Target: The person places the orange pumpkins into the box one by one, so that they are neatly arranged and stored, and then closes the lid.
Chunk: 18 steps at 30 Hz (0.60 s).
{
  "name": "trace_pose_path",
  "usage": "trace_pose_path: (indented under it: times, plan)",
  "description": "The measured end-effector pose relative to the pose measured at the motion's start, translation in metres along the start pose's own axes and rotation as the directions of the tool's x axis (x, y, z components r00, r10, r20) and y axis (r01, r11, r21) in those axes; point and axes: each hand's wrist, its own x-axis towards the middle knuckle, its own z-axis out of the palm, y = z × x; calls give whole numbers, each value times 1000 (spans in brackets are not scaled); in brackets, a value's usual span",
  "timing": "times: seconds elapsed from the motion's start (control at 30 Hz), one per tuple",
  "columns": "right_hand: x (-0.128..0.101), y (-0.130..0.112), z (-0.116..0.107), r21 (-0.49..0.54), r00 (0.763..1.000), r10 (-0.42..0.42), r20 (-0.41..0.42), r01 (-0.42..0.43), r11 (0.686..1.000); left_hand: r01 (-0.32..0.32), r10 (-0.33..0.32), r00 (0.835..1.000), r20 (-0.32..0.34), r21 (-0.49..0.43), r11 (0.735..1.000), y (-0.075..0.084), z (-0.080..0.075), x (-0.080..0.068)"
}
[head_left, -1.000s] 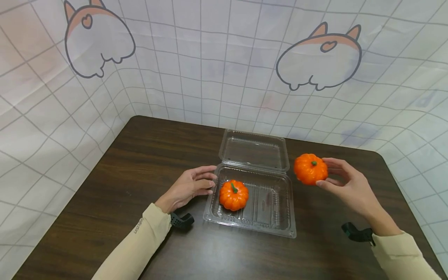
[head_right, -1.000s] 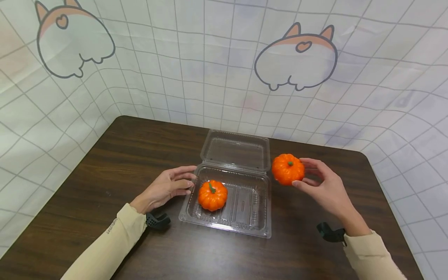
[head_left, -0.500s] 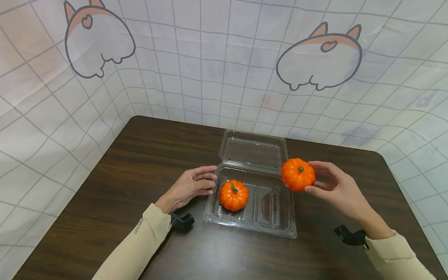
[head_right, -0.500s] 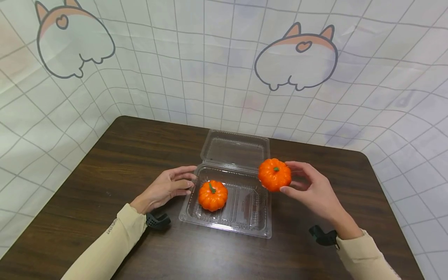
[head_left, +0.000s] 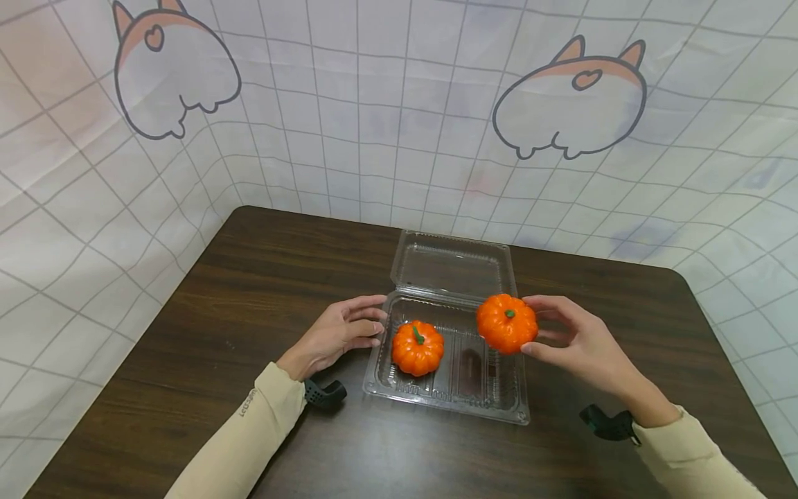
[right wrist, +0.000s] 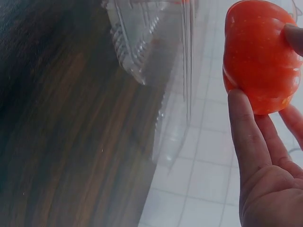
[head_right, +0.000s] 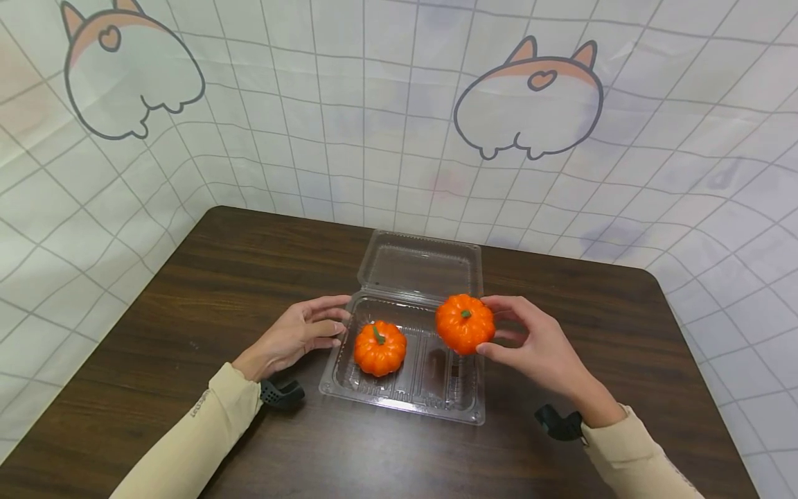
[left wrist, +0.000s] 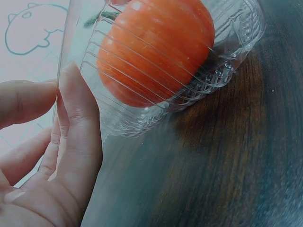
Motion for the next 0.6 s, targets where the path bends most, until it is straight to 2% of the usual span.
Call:
trace_pose_path:
  times: [0.37, 0.6]
  plan:
    - [7, 1, 13, -5, 997, -24, 78, 24, 1000, 4, -4, 1000, 8, -3, 1000, 0, -1, 0]
    - [12, 0, 16, -57, 991, -11, 136, 19, 998, -1, 1, 1000, 11, 2, 1000, 1, -1, 0]
